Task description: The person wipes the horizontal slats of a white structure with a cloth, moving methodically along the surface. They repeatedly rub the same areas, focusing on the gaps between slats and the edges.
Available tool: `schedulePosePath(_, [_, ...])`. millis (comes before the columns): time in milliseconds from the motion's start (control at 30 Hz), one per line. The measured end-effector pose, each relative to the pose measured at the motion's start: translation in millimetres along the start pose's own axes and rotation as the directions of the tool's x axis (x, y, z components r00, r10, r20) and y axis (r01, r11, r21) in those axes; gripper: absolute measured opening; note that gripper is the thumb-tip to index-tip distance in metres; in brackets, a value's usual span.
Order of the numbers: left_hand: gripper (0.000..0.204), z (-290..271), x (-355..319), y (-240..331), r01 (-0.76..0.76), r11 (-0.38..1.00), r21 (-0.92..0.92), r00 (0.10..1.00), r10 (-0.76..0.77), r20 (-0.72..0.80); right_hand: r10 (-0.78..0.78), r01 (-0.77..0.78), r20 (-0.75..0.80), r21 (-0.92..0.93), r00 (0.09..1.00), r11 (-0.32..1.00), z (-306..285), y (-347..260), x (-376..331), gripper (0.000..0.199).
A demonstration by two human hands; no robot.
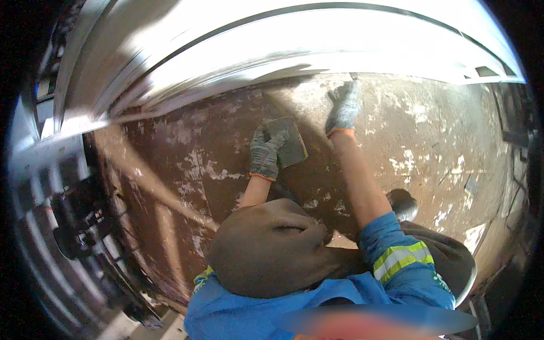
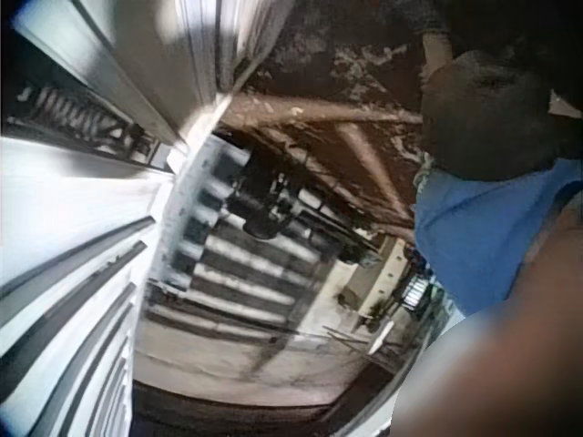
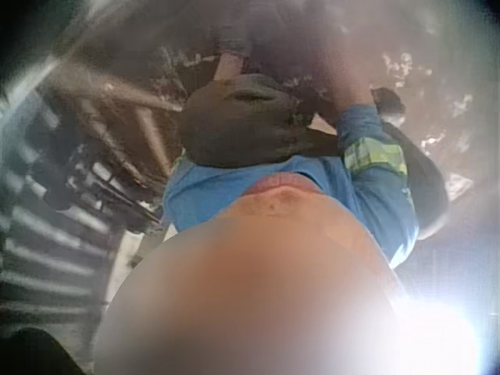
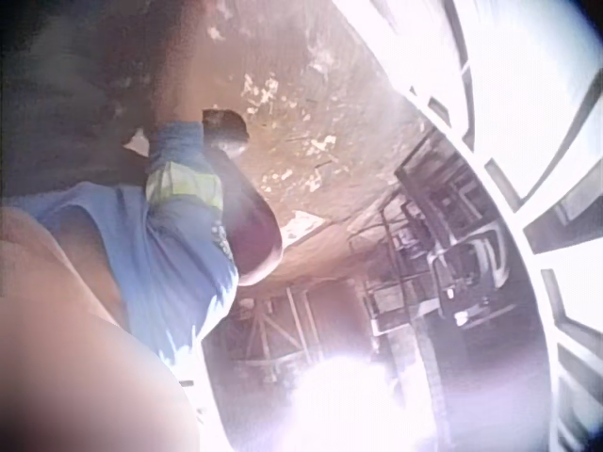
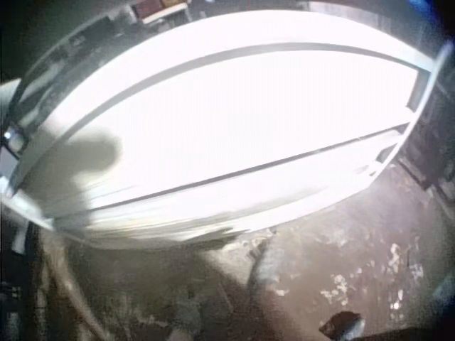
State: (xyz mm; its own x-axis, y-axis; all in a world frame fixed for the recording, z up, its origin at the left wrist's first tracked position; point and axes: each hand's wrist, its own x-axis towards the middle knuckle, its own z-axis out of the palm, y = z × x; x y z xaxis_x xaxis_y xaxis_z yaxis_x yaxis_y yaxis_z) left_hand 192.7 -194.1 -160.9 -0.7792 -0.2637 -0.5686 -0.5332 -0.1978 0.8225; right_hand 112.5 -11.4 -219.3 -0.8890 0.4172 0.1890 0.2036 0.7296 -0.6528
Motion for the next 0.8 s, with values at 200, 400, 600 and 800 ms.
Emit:
schedulePosePath(200, [0.032, -5, 5, -15, 0.146, 0.938, -0.315, 0.986, -0.114, 0.119, 0.321, -0.041, 0.204, -0.787, 0.925, 0.615, 18, -98, 108, 0.056])
schedulePosePath(400, [0.031, -25, 42, -44, -0.152, 0.968, -0.198, 0.978, 0.176, 0.110, -0.562, 0.357, 0.304, 0.525, 0.770, 0.773, 85, -238, -57, 0.046])
schedulePosePath(600, [0.042, -103, 65, -7, 0.024, 0.620, -0.785, 0.872, 0.371, 0.320, -0.822, 0.527, 0.569, 0.694, 0.017, 0.491, -45, -231, -49, 0.035])
schedulePosePath(800, [0.051, -124, 89, 74, -0.246, 0.424, -0.872, 0.902, 0.428, -0.047, -0.968, 0.987, 0.211, 0.057, 0.133, 0.148, -97, -158, 101, 0.048])
